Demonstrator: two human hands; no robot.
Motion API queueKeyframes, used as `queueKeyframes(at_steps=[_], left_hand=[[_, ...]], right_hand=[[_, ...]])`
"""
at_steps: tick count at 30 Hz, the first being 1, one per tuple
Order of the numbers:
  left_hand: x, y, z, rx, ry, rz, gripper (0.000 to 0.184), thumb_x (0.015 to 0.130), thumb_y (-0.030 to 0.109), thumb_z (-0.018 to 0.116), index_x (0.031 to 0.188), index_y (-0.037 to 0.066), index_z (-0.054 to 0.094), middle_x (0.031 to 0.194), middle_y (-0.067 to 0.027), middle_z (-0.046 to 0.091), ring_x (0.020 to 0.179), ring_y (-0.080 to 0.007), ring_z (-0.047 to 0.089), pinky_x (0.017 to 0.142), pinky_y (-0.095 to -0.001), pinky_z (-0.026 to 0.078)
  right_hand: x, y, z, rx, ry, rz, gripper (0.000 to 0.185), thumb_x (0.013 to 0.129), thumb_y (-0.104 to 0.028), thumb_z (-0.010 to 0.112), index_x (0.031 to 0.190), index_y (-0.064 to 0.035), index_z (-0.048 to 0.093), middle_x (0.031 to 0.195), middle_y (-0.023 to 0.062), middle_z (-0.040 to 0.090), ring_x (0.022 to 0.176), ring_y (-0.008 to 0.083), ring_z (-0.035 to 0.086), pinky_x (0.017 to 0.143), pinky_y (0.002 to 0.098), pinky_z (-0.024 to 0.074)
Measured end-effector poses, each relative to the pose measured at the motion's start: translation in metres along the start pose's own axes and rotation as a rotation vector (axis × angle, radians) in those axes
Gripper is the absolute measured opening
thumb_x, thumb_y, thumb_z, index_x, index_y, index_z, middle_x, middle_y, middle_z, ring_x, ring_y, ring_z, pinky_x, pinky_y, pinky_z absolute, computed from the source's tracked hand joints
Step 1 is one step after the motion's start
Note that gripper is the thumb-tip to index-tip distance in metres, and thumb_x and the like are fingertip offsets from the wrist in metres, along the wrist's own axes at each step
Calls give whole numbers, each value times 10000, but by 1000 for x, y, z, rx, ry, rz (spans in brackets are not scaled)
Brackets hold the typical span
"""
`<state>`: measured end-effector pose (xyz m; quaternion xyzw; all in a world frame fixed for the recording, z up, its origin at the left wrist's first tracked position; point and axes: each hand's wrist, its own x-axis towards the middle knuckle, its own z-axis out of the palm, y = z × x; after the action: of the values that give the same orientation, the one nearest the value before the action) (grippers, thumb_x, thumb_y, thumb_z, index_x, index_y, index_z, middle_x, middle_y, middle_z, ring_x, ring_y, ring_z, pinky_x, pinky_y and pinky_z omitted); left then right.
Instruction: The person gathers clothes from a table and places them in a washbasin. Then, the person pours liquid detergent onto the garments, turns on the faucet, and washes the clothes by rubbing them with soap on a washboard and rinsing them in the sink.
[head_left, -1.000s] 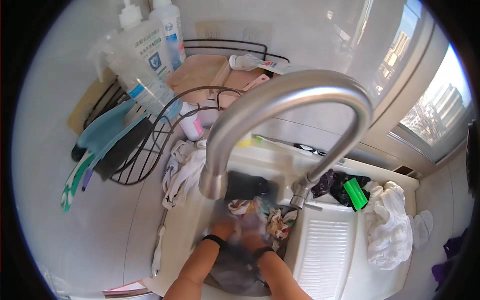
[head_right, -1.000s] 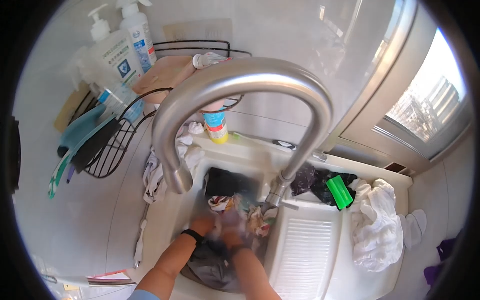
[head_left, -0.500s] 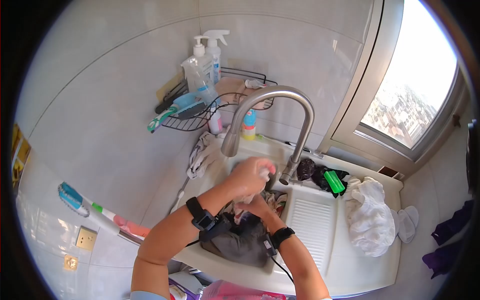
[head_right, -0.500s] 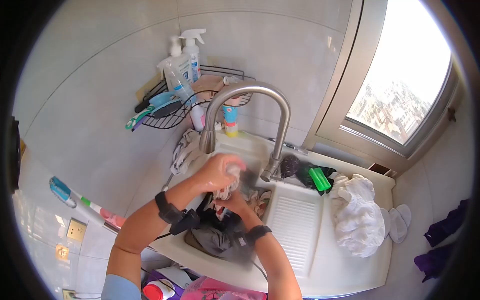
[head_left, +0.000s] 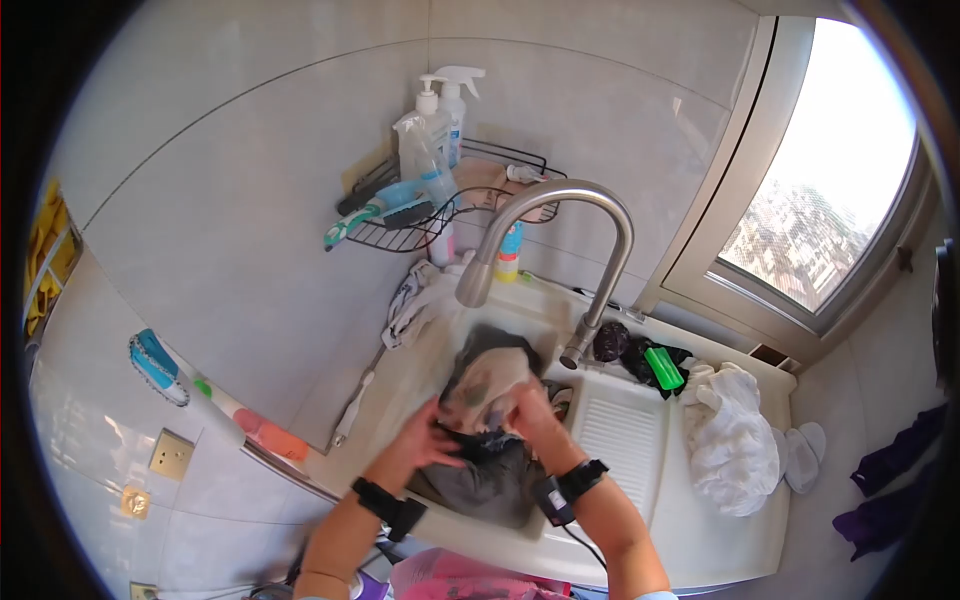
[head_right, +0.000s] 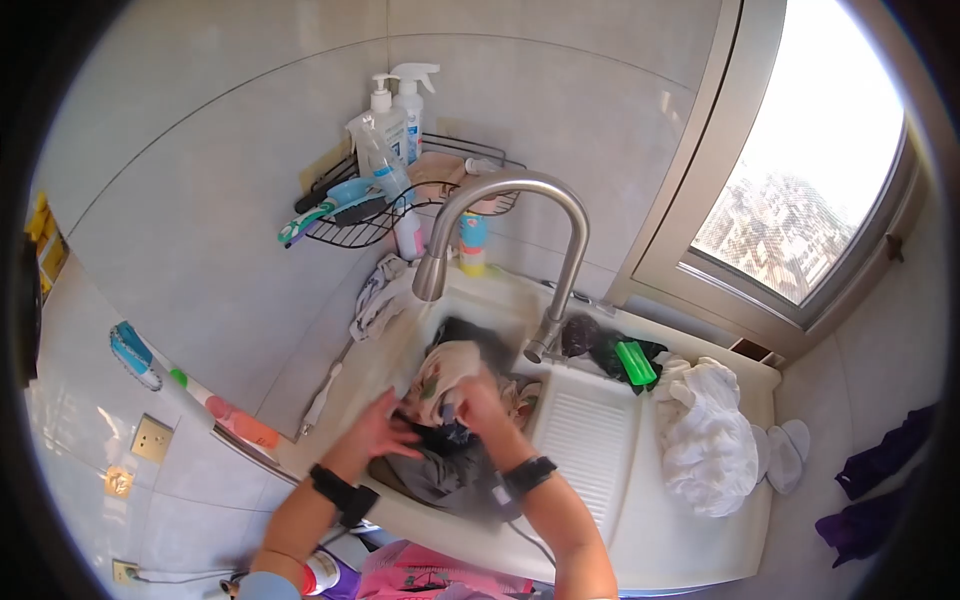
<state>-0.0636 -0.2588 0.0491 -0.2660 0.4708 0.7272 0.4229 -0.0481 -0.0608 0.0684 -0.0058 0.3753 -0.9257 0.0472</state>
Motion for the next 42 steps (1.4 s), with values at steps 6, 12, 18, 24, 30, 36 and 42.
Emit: queueKeyframes(at_steps=[6, 12, 18, 24, 30, 36, 42], left_hand=[[87, -48, 7, -769, -860, 5, 587, 832, 514, 361, 1190, 61, 465, 1187, -131, 506, 1052, -334, 509, 901, -524, 378], [46, -44, 55, -609, -739, 56, 432, 905, 323, 328, 1203, 41, 464, 1184, -111, 523, 1074, -270, 513, 911, -411, 411], [36, -43, 78, -379, -756, -35, 477, 885, 388, 363, 1211, 54, 461, 1203, -95, 512, 1098, -261, 498, 932, -417, 393], [52, -50, 56, -502, -895, -316, 566, 844, 507, 376, 1224, 96, 461, 1224, -91, 496, 1102, -262, 498, 961, -444, 364], [27, -34, 62, -213, -998, -438, 603, 812, 569, 358, 1260, 168, 413, 1226, -104, 474, 1116, -358, 453, 834, -680, 310], [33, -11, 96, -258, -560, 84, 476, 857, 421, 381, 1229, 128, 419, 1154, -123, 510, 1057, -296, 503, 846, -563, 392], [31, -19, 129, 156, -85, 898, 299, 744, 75, 527, 1037, 15, 524, 995, -103, 547, 860, -196, 563, 734, -280, 464]], right_hand=[[-37, 50, -14, -143, 6, 100, 441, 824, -127, 462, 1235, 16, 393, 1213, 125, 481, 1095, 209, 485, 927, 300, 382], [-40, 0, -39, -13, 217, -23, 452, 886, -304, 326, 1188, 14, 435, 1163, 158, 512, 1071, 282, 497, 944, 392, 384], [-40, 25, -73, 207, 334, 145, 528, 876, -418, 317, 1155, 5, 463, 1124, 165, 534, 1033, 281, 521, 896, 392, 421], [-48, 6, -56, 323, 6, 221, 385, 872, -247, 376, 1166, -13, 455, 1175, 157, 496, 1043, 263, 516, 902, 383, 414], [-41, -15, -54, -754, 94, -122, 354, 781, -244, 462, 1021, 3, 541, 1028, 127, 564, 967, 228, 539, 863, 315, 410], [-34, -5, -24, -892, 316, -683, 409, 758, -360, 483, 948, -1, 536, 942, 99, 557, 873, 196, 528, 769, 304, 423], [-14, 29, -54, -218, 649, -508, 343, 830, -253, 371, 996, 0, 532, 932, 108, 576, 860, 234, 568, 776, 315, 443]])
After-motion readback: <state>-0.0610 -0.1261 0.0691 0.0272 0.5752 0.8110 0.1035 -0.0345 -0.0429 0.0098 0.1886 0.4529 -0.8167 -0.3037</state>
